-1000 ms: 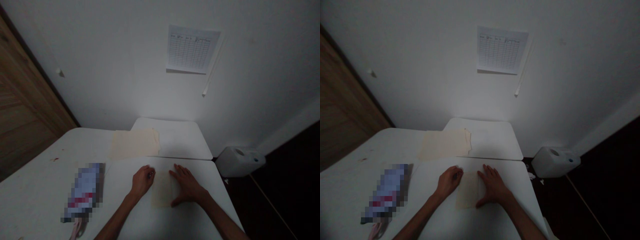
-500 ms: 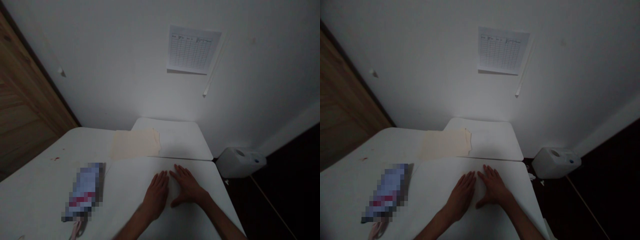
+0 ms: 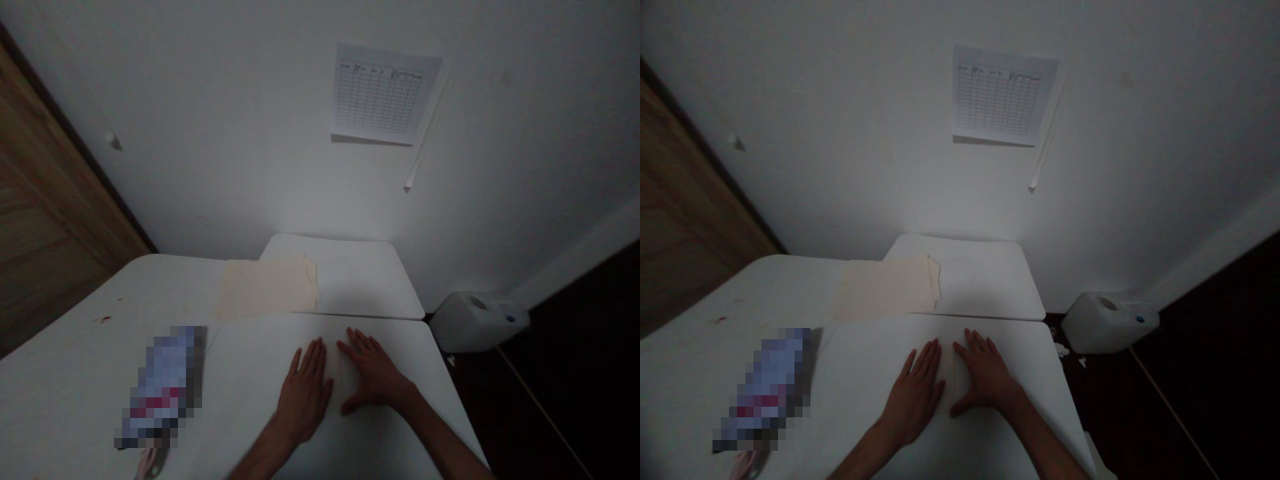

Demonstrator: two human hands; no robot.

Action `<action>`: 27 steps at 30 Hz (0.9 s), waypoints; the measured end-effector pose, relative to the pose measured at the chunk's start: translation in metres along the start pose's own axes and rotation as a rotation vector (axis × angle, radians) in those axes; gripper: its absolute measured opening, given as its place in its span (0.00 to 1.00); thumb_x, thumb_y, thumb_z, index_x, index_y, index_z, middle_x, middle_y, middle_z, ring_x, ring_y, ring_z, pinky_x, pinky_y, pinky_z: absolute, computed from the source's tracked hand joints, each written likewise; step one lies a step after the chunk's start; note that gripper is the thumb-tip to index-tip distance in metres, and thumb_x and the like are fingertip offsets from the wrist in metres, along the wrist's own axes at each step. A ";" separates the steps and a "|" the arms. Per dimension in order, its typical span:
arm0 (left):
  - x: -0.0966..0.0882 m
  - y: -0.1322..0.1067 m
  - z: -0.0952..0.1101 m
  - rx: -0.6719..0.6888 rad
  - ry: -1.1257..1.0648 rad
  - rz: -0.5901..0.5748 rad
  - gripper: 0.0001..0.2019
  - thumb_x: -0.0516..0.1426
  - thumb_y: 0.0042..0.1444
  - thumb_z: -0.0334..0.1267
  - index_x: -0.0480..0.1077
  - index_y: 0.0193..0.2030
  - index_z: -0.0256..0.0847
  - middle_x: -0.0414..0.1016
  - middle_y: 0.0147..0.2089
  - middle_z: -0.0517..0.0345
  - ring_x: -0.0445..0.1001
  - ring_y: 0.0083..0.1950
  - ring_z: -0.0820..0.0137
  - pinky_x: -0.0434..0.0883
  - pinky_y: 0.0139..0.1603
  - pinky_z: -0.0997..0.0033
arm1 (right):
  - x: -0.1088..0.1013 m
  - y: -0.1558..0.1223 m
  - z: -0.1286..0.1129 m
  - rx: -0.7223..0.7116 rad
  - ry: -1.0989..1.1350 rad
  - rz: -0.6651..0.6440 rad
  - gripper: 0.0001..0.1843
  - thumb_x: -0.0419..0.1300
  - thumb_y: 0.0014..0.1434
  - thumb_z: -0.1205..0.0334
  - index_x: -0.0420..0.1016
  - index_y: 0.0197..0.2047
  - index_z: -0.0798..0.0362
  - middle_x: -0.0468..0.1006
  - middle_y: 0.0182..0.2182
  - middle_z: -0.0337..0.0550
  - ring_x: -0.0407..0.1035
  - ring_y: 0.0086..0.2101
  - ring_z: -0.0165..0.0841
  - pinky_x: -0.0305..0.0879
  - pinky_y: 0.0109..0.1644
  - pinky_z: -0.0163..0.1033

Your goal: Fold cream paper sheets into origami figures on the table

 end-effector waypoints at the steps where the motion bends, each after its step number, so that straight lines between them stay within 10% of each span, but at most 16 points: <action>1: -0.001 -0.002 -0.004 -0.009 0.007 -0.001 0.30 0.44 0.65 0.44 0.47 0.71 0.34 0.52 0.71 0.44 0.50 0.71 0.57 0.52 0.68 0.49 | 0.000 0.000 0.000 0.003 0.000 -0.004 0.70 0.71 0.31 0.35 0.43 0.71 0.46 0.28 0.70 0.49 0.26 0.68 0.51 0.27 0.68 0.57; 27: -0.011 -0.010 -0.018 -0.041 -0.009 0.010 0.31 0.45 0.65 0.46 0.47 0.71 0.37 0.53 0.71 0.47 0.51 0.71 0.58 0.51 0.69 0.51 | -0.002 0.029 -0.015 -0.094 -0.087 -0.073 0.72 0.74 0.29 0.41 0.41 0.71 0.44 0.30 0.70 0.51 0.27 0.67 0.54 0.26 0.67 0.60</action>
Point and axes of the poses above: each hand's wrist, its own y-axis towards the middle knuckle, its own x-axis out of the palm, z = x × y, the point moved 4 cm from there along y, towards the middle knuckle
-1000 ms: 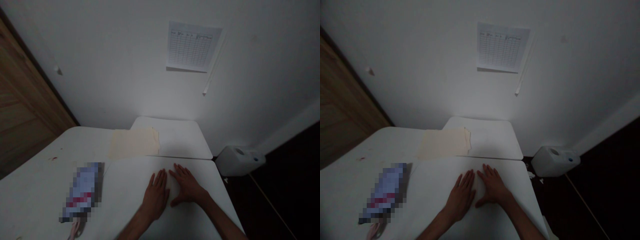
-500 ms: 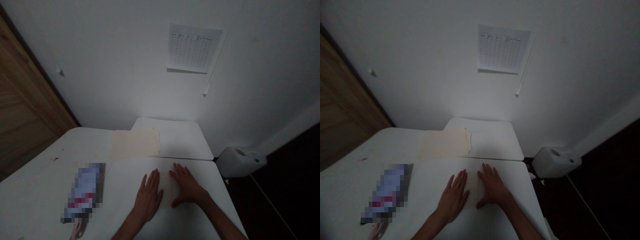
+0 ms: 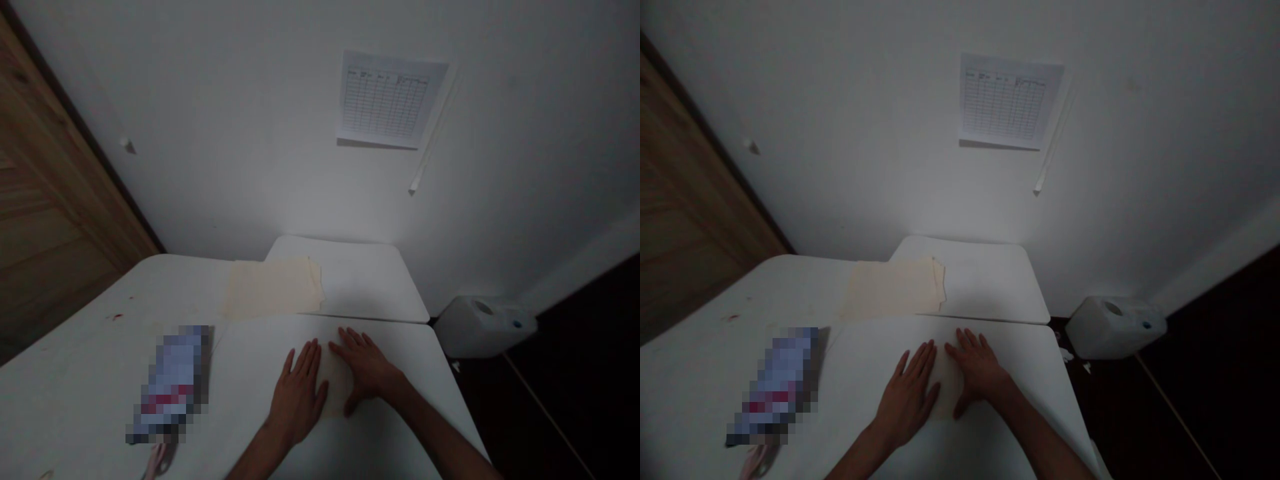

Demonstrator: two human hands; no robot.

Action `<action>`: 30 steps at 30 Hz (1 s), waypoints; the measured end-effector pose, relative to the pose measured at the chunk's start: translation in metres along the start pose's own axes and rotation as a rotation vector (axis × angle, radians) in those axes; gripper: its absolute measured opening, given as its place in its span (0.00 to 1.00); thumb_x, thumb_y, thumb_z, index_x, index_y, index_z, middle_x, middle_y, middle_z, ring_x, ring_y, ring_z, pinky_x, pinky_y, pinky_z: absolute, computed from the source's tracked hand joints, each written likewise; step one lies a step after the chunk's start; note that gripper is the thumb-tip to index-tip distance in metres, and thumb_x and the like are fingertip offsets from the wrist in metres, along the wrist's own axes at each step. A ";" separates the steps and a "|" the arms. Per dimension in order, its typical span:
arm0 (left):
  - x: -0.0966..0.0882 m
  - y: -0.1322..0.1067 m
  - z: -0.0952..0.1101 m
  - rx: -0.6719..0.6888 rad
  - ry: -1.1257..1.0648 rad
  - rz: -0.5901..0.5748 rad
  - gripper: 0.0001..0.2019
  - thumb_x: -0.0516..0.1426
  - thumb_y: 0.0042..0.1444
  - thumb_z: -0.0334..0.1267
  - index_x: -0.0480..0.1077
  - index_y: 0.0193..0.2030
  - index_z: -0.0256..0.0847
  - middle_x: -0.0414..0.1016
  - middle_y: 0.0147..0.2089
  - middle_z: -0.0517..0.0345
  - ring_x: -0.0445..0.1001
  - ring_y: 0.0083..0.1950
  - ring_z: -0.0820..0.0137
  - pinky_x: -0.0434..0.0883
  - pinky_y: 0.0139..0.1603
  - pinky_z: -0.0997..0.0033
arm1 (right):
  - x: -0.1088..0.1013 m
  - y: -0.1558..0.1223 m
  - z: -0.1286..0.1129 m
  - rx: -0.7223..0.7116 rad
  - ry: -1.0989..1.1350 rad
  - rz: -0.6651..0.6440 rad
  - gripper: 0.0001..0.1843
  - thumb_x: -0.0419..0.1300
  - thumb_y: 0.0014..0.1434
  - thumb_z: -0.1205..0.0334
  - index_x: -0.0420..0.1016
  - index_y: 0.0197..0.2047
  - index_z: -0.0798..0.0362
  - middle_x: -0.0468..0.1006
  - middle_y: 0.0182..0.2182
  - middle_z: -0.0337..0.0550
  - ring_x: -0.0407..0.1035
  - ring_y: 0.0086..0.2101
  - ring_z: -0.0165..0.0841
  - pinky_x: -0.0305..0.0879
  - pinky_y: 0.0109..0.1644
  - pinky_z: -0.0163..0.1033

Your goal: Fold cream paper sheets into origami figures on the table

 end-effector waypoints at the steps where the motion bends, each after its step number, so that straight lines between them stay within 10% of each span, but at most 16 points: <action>1: 0.000 0.000 0.000 -0.002 0.000 0.000 0.31 0.45 0.65 0.46 0.47 0.71 0.36 0.52 0.71 0.47 0.51 0.71 0.58 0.50 0.69 0.51 | 0.001 -0.003 0.001 0.012 0.001 0.010 0.72 0.74 0.28 0.40 0.42 0.71 0.44 0.30 0.70 0.51 0.27 0.67 0.53 0.26 0.67 0.60; 21: 0.001 0.000 0.002 0.010 0.064 0.023 0.30 0.44 0.66 0.47 0.48 0.70 0.34 0.52 0.71 0.46 0.51 0.71 0.59 0.50 0.68 0.51 | 0.005 -0.035 0.007 0.094 0.077 0.127 0.63 0.70 0.34 0.34 0.51 0.69 0.46 0.40 0.70 0.47 0.36 0.67 0.51 0.29 0.68 0.56; 30: -0.001 0.000 0.002 0.009 0.076 0.052 0.30 0.44 0.65 0.47 0.49 0.70 0.34 0.54 0.70 0.46 0.52 0.71 0.59 0.51 0.68 0.53 | 0.004 -0.064 -0.019 0.006 0.023 0.318 0.32 0.70 0.48 0.47 0.72 0.55 0.45 0.61 0.64 0.45 0.53 0.62 0.47 0.44 0.66 0.52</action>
Point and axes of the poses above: each hand's wrist, its own y-axis towards the middle knuckle, its own x-axis out of the palm, z = x × y, the point moved 4 cm from there along y, towards the middle knuckle
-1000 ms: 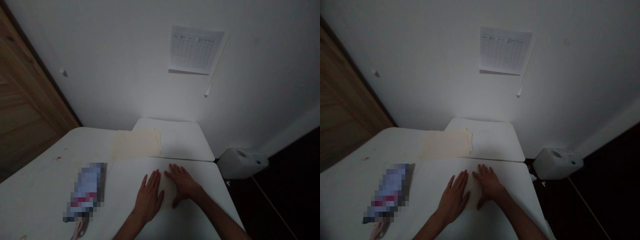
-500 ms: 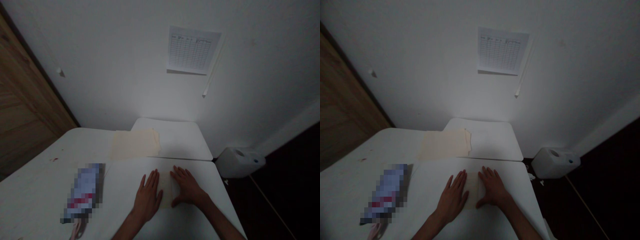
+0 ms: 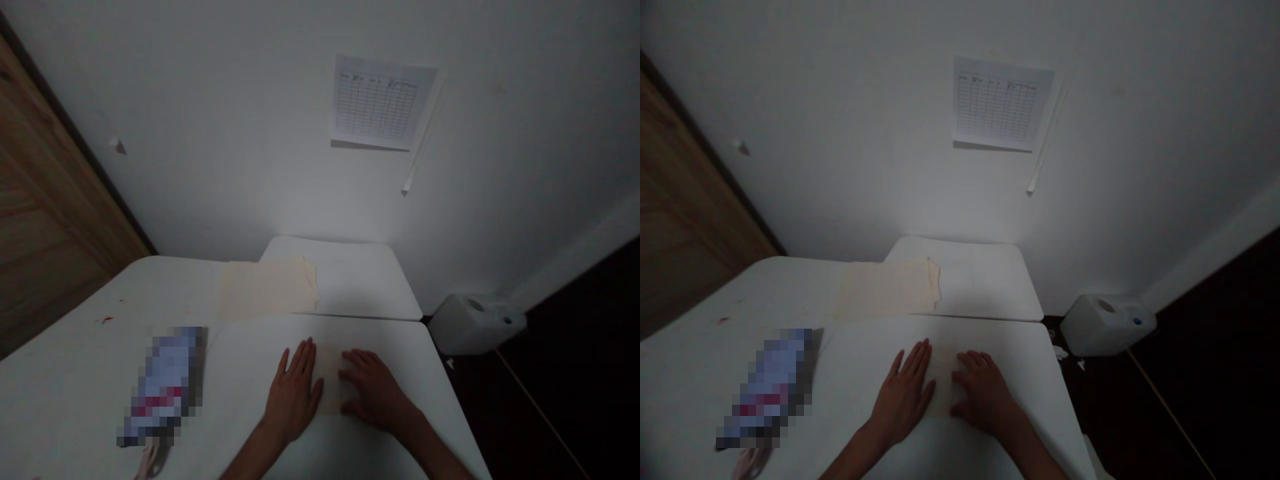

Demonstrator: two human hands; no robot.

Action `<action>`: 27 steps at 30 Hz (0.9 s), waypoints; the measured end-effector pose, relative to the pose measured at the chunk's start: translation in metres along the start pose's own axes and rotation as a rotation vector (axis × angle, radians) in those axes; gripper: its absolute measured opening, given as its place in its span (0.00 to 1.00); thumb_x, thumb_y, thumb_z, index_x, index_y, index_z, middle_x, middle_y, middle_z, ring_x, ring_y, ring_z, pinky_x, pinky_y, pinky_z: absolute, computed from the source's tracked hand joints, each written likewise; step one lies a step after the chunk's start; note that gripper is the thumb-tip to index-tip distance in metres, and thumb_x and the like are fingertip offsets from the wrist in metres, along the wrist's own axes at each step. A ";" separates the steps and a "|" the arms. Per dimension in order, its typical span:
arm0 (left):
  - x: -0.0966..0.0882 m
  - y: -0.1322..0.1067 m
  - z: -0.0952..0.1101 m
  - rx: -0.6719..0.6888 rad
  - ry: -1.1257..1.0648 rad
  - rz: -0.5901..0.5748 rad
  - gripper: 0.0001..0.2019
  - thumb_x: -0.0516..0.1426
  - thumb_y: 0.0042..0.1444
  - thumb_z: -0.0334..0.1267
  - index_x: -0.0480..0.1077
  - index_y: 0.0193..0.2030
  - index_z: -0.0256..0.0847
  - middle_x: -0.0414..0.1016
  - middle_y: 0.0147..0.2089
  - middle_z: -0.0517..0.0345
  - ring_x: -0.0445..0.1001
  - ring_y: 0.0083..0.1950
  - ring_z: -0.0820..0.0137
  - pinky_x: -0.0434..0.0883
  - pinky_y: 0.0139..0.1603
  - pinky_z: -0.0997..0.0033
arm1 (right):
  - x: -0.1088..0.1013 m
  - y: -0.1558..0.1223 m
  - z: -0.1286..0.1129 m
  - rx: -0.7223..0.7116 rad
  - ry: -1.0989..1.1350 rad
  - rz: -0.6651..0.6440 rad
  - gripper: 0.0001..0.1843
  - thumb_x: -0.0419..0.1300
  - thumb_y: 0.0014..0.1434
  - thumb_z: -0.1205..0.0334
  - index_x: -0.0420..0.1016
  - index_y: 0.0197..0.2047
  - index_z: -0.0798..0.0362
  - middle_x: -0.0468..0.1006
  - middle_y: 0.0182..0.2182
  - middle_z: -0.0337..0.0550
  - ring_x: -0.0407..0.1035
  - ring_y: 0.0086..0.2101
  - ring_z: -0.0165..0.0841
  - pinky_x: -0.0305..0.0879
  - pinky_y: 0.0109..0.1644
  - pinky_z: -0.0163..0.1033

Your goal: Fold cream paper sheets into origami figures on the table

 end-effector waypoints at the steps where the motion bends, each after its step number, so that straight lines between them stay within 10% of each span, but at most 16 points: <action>1: 0.000 0.000 0.000 0.001 0.000 -0.003 0.30 0.44 0.65 0.47 0.50 0.70 0.33 0.54 0.70 0.46 0.52 0.71 0.59 0.51 0.68 0.53 | 0.000 -0.004 -0.003 -0.012 -0.007 0.024 0.28 0.69 0.50 0.49 0.73 0.54 0.45 0.63 0.63 0.45 0.54 0.61 0.46 0.46 0.65 0.51; 6: 0.004 0.000 0.000 0.000 -0.012 -0.001 0.30 0.45 0.65 0.47 0.50 0.70 0.33 0.53 0.71 0.45 0.51 0.71 0.59 0.50 0.68 0.51 | 0.007 -0.015 -0.012 -0.089 -0.032 0.108 0.07 0.59 0.62 0.57 0.78 0.41 0.46 0.72 0.54 0.42 0.62 0.55 0.40 0.54 0.59 0.47; 17: 0.003 0.000 0.000 0.000 -0.006 -0.016 0.30 0.45 0.65 0.46 0.49 0.70 0.34 0.51 0.71 0.47 0.49 0.72 0.59 0.50 0.68 0.51 | 0.018 -0.033 -0.013 -0.150 0.113 0.255 0.07 0.60 0.58 0.62 0.76 0.29 0.47 0.76 0.45 0.37 0.66 0.46 0.35 0.60 0.53 0.43; 27: 0.003 -0.002 0.000 0.016 0.033 -0.009 0.29 0.44 0.66 0.46 0.51 0.69 0.33 0.52 0.71 0.45 0.49 0.72 0.58 0.47 0.69 0.50 | 0.024 0.016 0.006 -0.123 -0.047 0.273 0.25 0.54 0.63 0.59 0.62 0.64 0.46 0.62 0.64 0.42 0.55 0.62 0.41 0.51 0.65 0.52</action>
Point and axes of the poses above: each hand's wrist, its own y-axis towards the middle knuckle, its own x-axis out of the palm, z = x × y, the point moved 4 cm from there along y, towards the middle knuckle
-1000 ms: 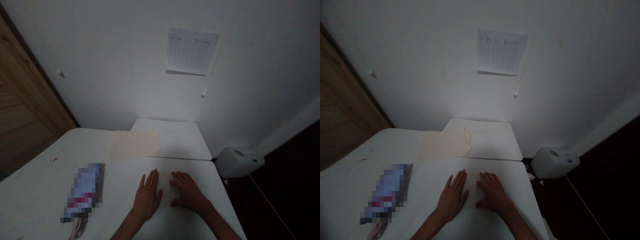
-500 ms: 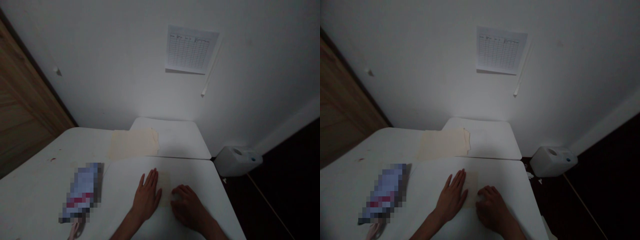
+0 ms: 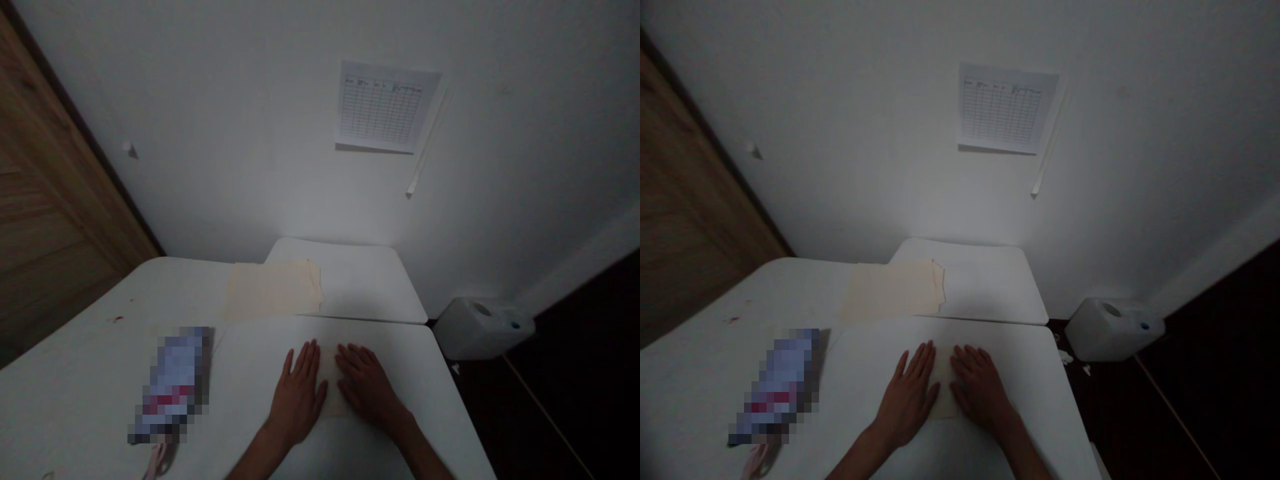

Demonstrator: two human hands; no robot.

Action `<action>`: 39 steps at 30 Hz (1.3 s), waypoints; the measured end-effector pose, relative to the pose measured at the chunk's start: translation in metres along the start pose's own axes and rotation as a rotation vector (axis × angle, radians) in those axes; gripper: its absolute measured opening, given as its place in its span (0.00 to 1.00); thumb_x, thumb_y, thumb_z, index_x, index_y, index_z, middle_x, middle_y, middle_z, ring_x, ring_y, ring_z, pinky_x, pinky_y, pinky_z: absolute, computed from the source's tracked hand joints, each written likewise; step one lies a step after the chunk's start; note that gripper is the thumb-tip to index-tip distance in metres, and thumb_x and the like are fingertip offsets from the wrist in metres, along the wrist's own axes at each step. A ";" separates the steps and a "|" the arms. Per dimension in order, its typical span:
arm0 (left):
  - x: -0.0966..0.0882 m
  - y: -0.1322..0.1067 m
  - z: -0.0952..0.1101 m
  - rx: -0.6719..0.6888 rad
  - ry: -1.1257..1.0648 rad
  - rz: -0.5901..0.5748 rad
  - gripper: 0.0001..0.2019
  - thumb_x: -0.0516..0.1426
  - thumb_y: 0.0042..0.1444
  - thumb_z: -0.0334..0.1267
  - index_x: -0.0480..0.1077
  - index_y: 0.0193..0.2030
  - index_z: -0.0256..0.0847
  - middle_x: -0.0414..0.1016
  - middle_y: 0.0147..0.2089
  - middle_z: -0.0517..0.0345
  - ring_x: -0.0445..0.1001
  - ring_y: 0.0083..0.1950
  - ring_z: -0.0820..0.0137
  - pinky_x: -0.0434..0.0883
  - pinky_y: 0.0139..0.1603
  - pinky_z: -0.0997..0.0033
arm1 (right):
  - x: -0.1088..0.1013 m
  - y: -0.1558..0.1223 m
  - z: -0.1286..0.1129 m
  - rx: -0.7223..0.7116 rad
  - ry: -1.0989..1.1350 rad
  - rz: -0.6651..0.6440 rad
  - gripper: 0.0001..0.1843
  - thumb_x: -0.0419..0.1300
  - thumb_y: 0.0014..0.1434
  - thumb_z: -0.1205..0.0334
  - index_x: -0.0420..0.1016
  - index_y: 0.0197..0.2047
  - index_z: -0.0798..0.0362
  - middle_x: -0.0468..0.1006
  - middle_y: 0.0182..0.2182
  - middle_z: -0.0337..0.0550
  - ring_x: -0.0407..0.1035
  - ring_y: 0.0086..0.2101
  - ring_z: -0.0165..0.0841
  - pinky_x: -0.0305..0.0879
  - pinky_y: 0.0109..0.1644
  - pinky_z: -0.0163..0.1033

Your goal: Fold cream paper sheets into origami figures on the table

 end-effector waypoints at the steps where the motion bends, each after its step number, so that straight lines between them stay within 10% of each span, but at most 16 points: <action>1: -0.001 0.000 0.001 -0.002 0.002 0.000 0.29 0.45 0.65 0.46 0.52 0.69 0.33 0.52 0.71 0.45 0.49 0.72 0.58 0.46 0.69 0.49 | 0.002 0.000 0.001 -0.002 -0.005 -0.013 0.26 0.53 0.64 0.59 0.61 0.65 0.46 0.61 0.65 0.41 0.54 0.62 0.41 0.49 0.66 0.53; 11: -0.002 0.010 0.026 0.047 -0.017 0.000 0.28 0.45 0.62 0.37 0.54 0.69 0.34 0.54 0.70 0.47 0.49 0.71 0.58 0.47 0.69 0.50 | 0.006 -0.002 0.000 0.018 -0.028 -0.029 0.28 0.52 0.65 0.57 0.56 0.67 0.46 0.58 0.66 0.42 0.51 0.64 0.40 0.46 0.67 0.53; 39: -0.010 -0.021 -0.020 -0.064 -0.033 0.012 0.29 0.45 0.66 0.47 0.48 0.71 0.36 0.52 0.71 0.48 0.50 0.71 0.58 0.52 0.68 0.50 | 0.001 0.016 0.016 0.183 0.119 0.064 0.26 0.61 0.58 0.57 0.68 0.60 0.51 0.71 0.57 0.48 0.63 0.56 0.41 0.57 0.61 0.49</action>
Point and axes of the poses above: each hand's wrist, its own y-axis towards the middle knuckle, its own x-axis out of the palm, z = x × y, the point moved 4 cm from there along y, towards the middle knuckle
